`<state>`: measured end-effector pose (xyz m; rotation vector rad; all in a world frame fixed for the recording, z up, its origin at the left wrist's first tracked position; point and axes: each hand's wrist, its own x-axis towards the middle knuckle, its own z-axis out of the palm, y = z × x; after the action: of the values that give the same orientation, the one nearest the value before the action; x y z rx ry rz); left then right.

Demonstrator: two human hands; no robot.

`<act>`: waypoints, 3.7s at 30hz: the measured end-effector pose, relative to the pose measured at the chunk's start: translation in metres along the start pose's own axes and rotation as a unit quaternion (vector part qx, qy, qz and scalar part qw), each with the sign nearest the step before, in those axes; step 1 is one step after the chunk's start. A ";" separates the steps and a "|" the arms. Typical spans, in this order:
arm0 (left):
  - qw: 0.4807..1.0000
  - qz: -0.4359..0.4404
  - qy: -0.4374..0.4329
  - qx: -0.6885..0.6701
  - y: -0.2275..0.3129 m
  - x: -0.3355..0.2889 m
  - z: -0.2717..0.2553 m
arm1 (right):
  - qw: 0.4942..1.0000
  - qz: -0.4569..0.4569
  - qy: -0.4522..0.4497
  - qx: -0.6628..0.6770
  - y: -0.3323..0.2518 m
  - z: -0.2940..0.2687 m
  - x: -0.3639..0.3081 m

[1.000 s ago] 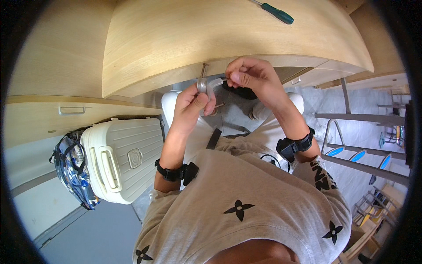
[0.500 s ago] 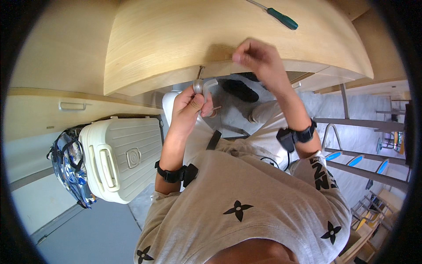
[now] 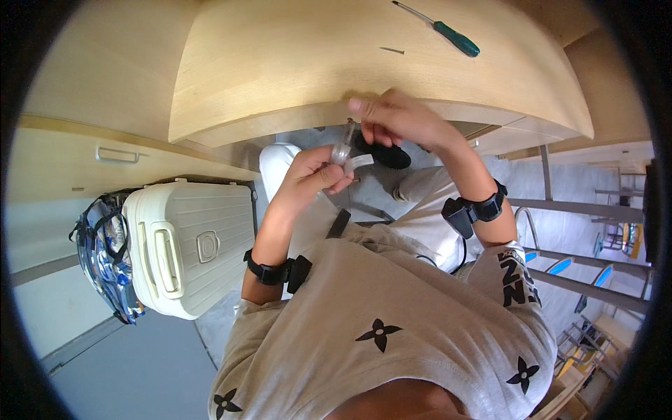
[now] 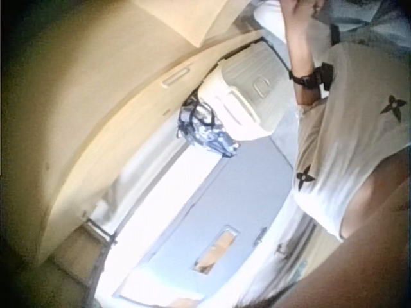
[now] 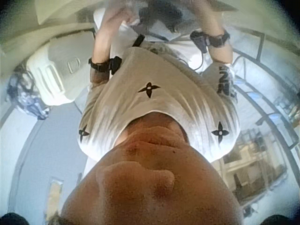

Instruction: The person uses a screwdriver to remove a screw from a cabinet hinge, then picks up a white handle and several screws and attempts to attach the handle to a drawer.

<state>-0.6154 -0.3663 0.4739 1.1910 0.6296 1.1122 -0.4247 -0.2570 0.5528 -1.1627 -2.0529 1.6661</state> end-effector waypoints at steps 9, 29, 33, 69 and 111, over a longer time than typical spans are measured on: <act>0.995 -0.077 0.028 -0.059 0.001 -0.004 0.006 | 0.960 0.000 -0.083 0.266 0.021 0.018 -0.012; 0.998 -0.022 0.062 0.026 -0.004 -0.003 0.005 | 0.939 -0.018 -0.109 0.326 0.028 0.032 -0.021; 0.997 -0.012 0.074 0.034 0.005 -0.002 0.010 | 0.939 -0.056 -0.096 0.326 0.026 0.036 -0.027; 0.968 0.035 0.098 -0.226 -0.027 -0.010 0.004 | 0.938 -0.102 0.053 0.328 0.029 0.053 -0.040; 0.979 -0.071 0.032 -0.190 -0.017 -0.006 -0.004 | 0.898 0.067 -0.091 0.426 0.031 0.044 -0.027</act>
<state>-0.6152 -0.3694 0.4556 0.7736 0.5143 1.0934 -0.4220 -0.3060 0.5187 -0.8458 -1.0556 2.4249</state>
